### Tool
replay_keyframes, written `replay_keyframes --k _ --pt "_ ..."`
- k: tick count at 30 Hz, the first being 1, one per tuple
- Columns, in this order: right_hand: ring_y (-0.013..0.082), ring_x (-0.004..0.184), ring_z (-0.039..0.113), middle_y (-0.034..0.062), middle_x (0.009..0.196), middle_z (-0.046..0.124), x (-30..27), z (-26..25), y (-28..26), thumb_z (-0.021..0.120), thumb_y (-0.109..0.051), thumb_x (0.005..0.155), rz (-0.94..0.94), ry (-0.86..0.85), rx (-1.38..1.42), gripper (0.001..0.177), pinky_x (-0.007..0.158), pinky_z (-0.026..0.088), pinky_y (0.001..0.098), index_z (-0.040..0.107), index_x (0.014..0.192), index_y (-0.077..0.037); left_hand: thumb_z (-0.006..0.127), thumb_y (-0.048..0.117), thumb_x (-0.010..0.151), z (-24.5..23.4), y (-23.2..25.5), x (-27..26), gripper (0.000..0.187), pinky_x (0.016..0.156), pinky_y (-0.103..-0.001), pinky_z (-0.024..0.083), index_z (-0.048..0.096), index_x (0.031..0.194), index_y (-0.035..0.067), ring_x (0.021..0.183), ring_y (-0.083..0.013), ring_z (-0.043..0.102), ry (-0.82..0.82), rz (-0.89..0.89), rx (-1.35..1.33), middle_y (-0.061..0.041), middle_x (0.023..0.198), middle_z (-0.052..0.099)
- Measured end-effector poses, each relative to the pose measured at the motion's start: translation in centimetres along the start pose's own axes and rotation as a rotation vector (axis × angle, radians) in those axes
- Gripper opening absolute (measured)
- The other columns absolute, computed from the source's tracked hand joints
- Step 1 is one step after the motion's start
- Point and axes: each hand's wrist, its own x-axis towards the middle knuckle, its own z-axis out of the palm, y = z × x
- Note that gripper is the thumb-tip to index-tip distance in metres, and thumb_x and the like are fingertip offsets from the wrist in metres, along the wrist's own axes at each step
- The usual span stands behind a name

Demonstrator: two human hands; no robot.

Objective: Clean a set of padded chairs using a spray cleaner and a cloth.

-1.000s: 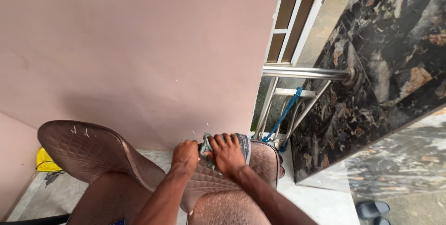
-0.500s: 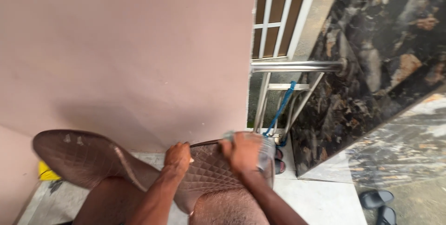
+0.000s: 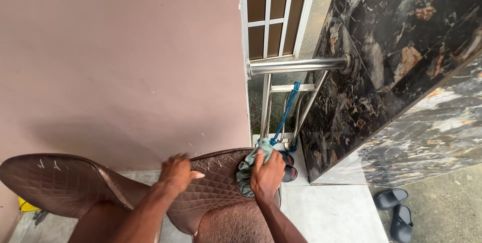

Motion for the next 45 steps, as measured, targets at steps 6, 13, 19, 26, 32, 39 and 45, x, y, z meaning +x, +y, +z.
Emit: replay_keyframes --k 6,13,19,26,32,39,45 --pt "0.0387 0.12 0.052 0.02 0.124 0.062 0.5 2.4 1.0 0.04 -0.049 0.109 -0.471 0.189 -0.191 0.054 0.099 0.041 0.0582 0.061 0.124 -0.002 0.073 0.032 0.092 1.9 6.9 2.8 0.09 0.127 -0.05 0.014 0.019 0.159 0.004 0.153 -0.0274 0.027 0.097 0.32 -0.066 -0.015 0.166 0.025" --pt "0.0332 0.114 0.054 0.0169 0.128 0.062 -0.2 0.3 1.4 0.044 -0.045 0.105 -0.294 0.139 0.056 0.051 0.096 0.045 0.0515 0.06 0.128 -0.002 0.08 0.027 0.089 0.3 12.5 2.5 0.088 0.124 -0.067 0.02 0.029 0.157 0.003 0.142 -0.0353 0.043 0.031 0.367 -0.013 -0.018 0.15 0.047" --pt "0.0266 0.093 0.066 0.0142 0.101 0.07 -1.2 4.9 9.3 0.039 -0.051 0.102 0.227 0.183 0.515 0.056 0.088 0.051 0.0425 0.063 0.12 -0.004 0.092 0.019 0.077 1.6 12.4 3.8 0.105 0.124 -0.07 0.014 0.024 0.157 0.006 0.146 -0.0377 0.037 -0.064 0.316 0.039 -0.018 0.154 0.037" --pt "0.0275 0.086 0.064 0.0171 0.093 0.07 -1.7 7.7 14.1 0.043 -0.048 0.106 0.593 0.12 0.7 0.051 0.084 0.05 0.0437 0.068 0.105 -0.003 0.091 0.021 0.08 1.5 12.8 3.8 0.103 0.122 -0.073 0.01 0.022 0.155 0.004 0.147 -0.039 0.033 -0.043 0.303 0.098 -0.02 0.152 0.034" --pt "0.0253 0.084 0.062 0.0144 0.092 0.068 -1.7 3.0 5.2 0.043 -0.037 0.106 0.292 0.26 0.615 0.039 0.081 0.049 0.0427 0.062 0.106 -0.003 0.091 0.039 0.079 1.3 13.7 2.4 0.103 0.119 -0.073 0.018 0.026 0.15 0.002 0.141 -0.0379 0.039 -0.005 0.264 0.17 -0.019 0.145 0.039" --pt "0.0264 0.077 0.056 0.0131 0.084 0.064 -2.0 9.7 14.1 0.046 -0.04 0.109 0.607 0.333 0.953 0.048 0.075 0.047 0.0444 0.063 0.102 0.004 0.09 0.059 0.066 4.1 13.8 3.4 0.102 0.116 -0.071 0.028 0.043 0.139 0.005 0.128 -0.0324 0.05 0.315 0.209 0.206 -0.012 0.128 0.052" --pt "0.0217 0.089 0.067 0.0087 0.099 0.075 -2.4 12.5 23.8 0.044 -0.048 0.101 0.877 0.257 0.994 0.059 0.083 0.051 0.0365 0.073 0.116 0.001 0.089 0.058 0.063 5.5 13.7 4.3 0.106 0.114 -0.069 0.028 0.041 0.143 0.006 0.124 -0.0312 0.051 0.412 0.196 0.217 -0.012 0.125 0.053"
